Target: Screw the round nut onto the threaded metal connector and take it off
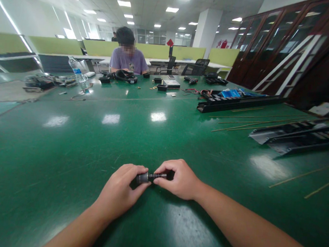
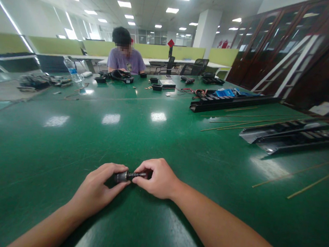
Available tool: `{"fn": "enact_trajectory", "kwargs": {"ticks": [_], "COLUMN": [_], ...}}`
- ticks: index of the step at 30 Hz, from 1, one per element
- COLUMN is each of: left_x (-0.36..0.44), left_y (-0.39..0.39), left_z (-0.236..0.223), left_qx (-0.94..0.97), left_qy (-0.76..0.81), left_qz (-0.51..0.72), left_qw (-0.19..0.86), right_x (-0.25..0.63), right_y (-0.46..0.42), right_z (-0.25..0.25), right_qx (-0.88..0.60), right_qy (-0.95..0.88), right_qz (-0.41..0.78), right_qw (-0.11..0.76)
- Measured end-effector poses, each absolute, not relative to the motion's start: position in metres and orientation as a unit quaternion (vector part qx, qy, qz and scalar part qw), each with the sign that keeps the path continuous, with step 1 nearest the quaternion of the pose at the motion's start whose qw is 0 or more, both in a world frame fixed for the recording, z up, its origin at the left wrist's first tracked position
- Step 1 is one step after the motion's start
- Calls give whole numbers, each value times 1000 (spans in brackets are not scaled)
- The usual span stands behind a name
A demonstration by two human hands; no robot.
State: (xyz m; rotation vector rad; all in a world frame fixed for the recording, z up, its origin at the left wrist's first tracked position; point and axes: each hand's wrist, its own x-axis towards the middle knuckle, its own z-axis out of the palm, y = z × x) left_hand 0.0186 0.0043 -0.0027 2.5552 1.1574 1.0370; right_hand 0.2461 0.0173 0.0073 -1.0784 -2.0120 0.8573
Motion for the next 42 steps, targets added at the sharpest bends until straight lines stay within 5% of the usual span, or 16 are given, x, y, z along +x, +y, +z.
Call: {"fn": "enact_trajectory", "kwargs": {"ticks": [42], "left_x": [16], "left_y": [6], "left_z": [-3], "left_qx": [851], "left_qy": [391], "left_qz": [342], "left_qw": [76], "right_x": [247], "right_y": [18], "right_z": [9], "right_qx": [-426], "right_qy": [-763], "right_qz": [338], "right_qw": [351]}}
